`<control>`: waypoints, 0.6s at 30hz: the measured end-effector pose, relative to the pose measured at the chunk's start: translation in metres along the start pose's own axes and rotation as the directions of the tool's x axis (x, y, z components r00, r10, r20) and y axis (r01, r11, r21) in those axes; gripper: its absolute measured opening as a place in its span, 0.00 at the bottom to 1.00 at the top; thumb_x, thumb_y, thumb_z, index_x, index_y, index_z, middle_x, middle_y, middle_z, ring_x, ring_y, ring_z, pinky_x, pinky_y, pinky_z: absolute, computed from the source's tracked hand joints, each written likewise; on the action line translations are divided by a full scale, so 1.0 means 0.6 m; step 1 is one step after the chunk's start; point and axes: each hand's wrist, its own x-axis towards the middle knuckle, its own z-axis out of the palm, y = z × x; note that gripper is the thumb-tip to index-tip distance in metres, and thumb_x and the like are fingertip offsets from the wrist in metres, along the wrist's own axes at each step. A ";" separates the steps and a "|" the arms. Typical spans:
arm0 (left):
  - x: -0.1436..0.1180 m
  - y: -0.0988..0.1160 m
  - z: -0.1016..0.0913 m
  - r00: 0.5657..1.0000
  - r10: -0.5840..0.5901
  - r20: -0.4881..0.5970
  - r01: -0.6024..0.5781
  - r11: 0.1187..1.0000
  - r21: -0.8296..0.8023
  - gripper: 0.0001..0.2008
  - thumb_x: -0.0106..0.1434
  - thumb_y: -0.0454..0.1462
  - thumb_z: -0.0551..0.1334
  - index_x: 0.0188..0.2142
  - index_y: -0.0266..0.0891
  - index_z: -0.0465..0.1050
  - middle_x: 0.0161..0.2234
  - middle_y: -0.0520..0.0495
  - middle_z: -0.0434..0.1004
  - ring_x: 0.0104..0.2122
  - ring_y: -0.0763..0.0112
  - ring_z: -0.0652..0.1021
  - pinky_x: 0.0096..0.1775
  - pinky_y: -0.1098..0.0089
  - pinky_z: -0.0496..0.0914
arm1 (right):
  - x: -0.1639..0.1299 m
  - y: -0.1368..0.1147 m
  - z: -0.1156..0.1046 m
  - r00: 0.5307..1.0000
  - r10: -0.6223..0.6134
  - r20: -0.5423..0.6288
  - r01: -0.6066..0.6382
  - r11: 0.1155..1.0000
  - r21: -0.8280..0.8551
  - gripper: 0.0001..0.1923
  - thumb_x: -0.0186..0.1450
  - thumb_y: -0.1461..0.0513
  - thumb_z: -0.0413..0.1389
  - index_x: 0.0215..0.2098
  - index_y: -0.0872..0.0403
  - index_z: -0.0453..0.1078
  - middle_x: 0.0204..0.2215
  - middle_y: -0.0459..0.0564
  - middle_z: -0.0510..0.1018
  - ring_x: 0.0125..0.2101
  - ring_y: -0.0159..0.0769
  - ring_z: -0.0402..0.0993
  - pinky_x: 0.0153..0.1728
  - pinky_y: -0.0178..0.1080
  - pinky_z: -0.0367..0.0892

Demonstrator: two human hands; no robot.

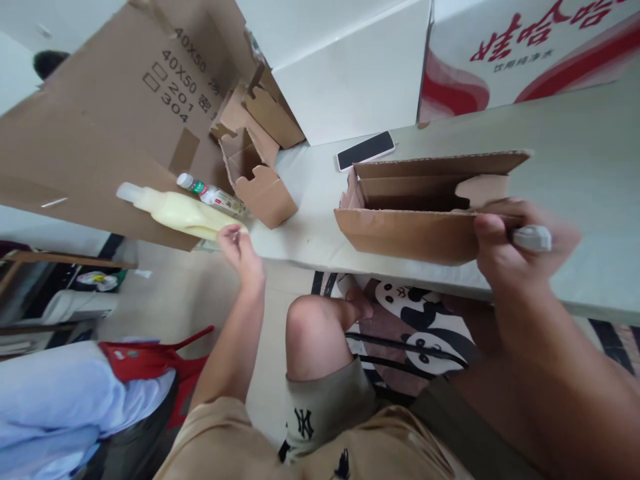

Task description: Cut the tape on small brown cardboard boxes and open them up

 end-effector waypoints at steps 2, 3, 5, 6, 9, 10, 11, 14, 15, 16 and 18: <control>-0.033 0.025 0.052 0.989 0.135 0.064 -0.131 0.990 -0.053 0.18 0.64 0.55 0.63 0.41 0.45 0.76 0.47 0.46 0.75 0.52 0.61 0.77 0.58 0.59 0.71 | 0.002 0.000 0.001 1.000 0.016 -0.007 -0.016 1.000 -0.011 0.21 0.65 0.48 0.62 0.22 0.53 0.73 0.19 0.46 0.75 0.23 0.31 0.70 0.27 0.36 0.63; -0.048 0.039 0.083 0.939 0.272 0.212 -0.246 0.959 -0.142 0.20 0.65 0.56 0.62 0.42 0.45 0.76 0.46 0.45 0.76 0.52 0.59 0.77 0.57 0.57 0.72 | 0.002 0.000 0.001 1.000 0.024 -0.009 -0.024 1.000 -0.014 0.22 0.65 0.47 0.61 0.22 0.53 0.72 0.18 0.46 0.74 0.23 0.31 0.69 0.26 0.36 0.62; -0.073 0.067 0.149 0.793 0.480 0.375 -0.375 0.870 -0.320 0.22 0.67 0.58 0.58 0.46 0.47 0.76 0.50 0.43 0.77 0.54 0.57 0.77 0.58 0.55 0.72 | 0.001 0.000 0.000 0.999 0.034 -0.016 -0.035 0.999 -0.020 0.22 0.65 0.47 0.61 0.21 0.53 0.72 0.17 0.45 0.73 0.22 0.30 0.69 0.25 0.35 0.61; -0.082 0.081 0.181 0.753 0.535 0.382 -0.403 0.835 -0.375 0.21 0.67 0.58 0.58 0.48 0.48 0.75 0.52 0.43 0.77 0.55 0.57 0.77 0.58 0.54 0.71 | 0.001 0.000 -0.001 0.999 0.036 -0.024 -0.037 0.999 -0.029 0.22 0.65 0.47 0.61 0.21 0.54 0.72 0.17 0.45 0.73 0.22 0.30 0.69 0.25 0.35 0.61; -0.096 0.111 0.251 0.800 0.543 0.255 -0.389 0.793 -0.469 0.18 0.71 0.55 0.56 0.50 0.49 0.72 0.51 0.45 0.78 0.55 0.59 0.78 0.58 0.52 0.71 | -0.001 0.003 -0.006 0.998 0.029 -0.057 -0.034 0.995 -0.089 0.22 0.66 0.48 0.60 0.23 0.54 0.73 0.19 0.46 0.74 0.22 0.30 0.70 0.23 0.34 0.60; -0.096 0.117 0.263 0.805 0.544 0.235 -0.392 0.786 -0.479 0.18 0.71 0.55 0.55 0.48 0.49 0.72 0.49 0.46 0.78 0.54 0.59 0.78 0.58 0.51 0.71 | 0.000 0.004 -0.008 0.998 0.021 -0.059 -0.027 0.994 -0.101 0.21 0.66 0.48 0.59 0.23 0.54 0.73 0.19 0.46 0.74 0.22 0.30 0.70 0.23 0.35 0.60; -0.095 0.120 0.271 0.815 0.536 0.220 -0.386 0.785 -0.485 0.17 0.71 0.55 0.55 0.46 0.48 0.71 0.47 0.46 0.79 0.52 0.60 0.79 0.57 0.51 0.72 | 0.000 0.005 -0.009 0.999 0.011 -0.041 -0.015 0.994 -0.106 0.20 0.67 0.49 0.59 0.24 0.53 0.73 0.20 0.46 0.75 0.22 0.31 0.71 0.24 0.35 0.61; -0.093 0.118 0.271 0.819 0.527 0.227 -0.359 0.779 -0.513 0.15 0.70 0.54 0.57 0.40 0.48 0.69 0.39 0.48 0.78 0.45 0.64 0.81 0.54 0.54 0.74 | 0.003 0.004 -0.007 0.999 -0.043 0.031 0.045 0.996 -0.071 0.16 0.67 0.52 0.60 0.26 0.52 0.73 0.22 0.45 0.78 0.26 0.34 0.76 0.28 0.37 0.64; -0.094 0.115 0.268 0.816 0.529 0.232 -0.354 0.775 -0.524 0.15 0.70 0.54 0.58 0.40 0.48 0.70 0.39 0.48 0.79 0.45 0.64 0.81 0.53 0.55 0.74 | 0.005 0.004 -0.005 0.997 -0.058 0.042 0.060 0.997 -0.058 0.15 0.67 0.53 0.60 0.26 0.52 0.73 0.23 0.46 0.80 0.28 0.36 0.78 0.30 0.38 0.66; -0.097 0.111 0.265 0.814 0.533 0.231 -0.352 0.769 -0.533 0.15 0.70 0.54 0.58 0.42 0.48 0.70 0.40 0.48 0.80 0.46 0.64 0.81 0.53 0.55 0.74 | 0.006 0.003 -0.002 0.997 -0.065 0.041 0.067 0.996 -0.050 0.15 0.68 0.53 0.59 0.26 0.52 0.73 0.25 0.46 0.81 0.30 0.38 0.81 0.33 0.39 0.68; -0.106 0.102 0.263 0.824 0.529 0.201 -0.350 0.756 -0.553 0.15 0.70 0.53 0.58 0.45 0.49 0.73 0.46 0.47 0.81 0.52 0.62 0.80 0.56 0.53 0.74 | 0.009 0.003 0.004 0.998 -0.063 0.019 0.064 0.997 -0.042 0.15 0.68 0.54 0.59 0.27 0.52 0.72 0.29 0.47 0.84 0.35 0.41 0.84 0.41 0.44 0.71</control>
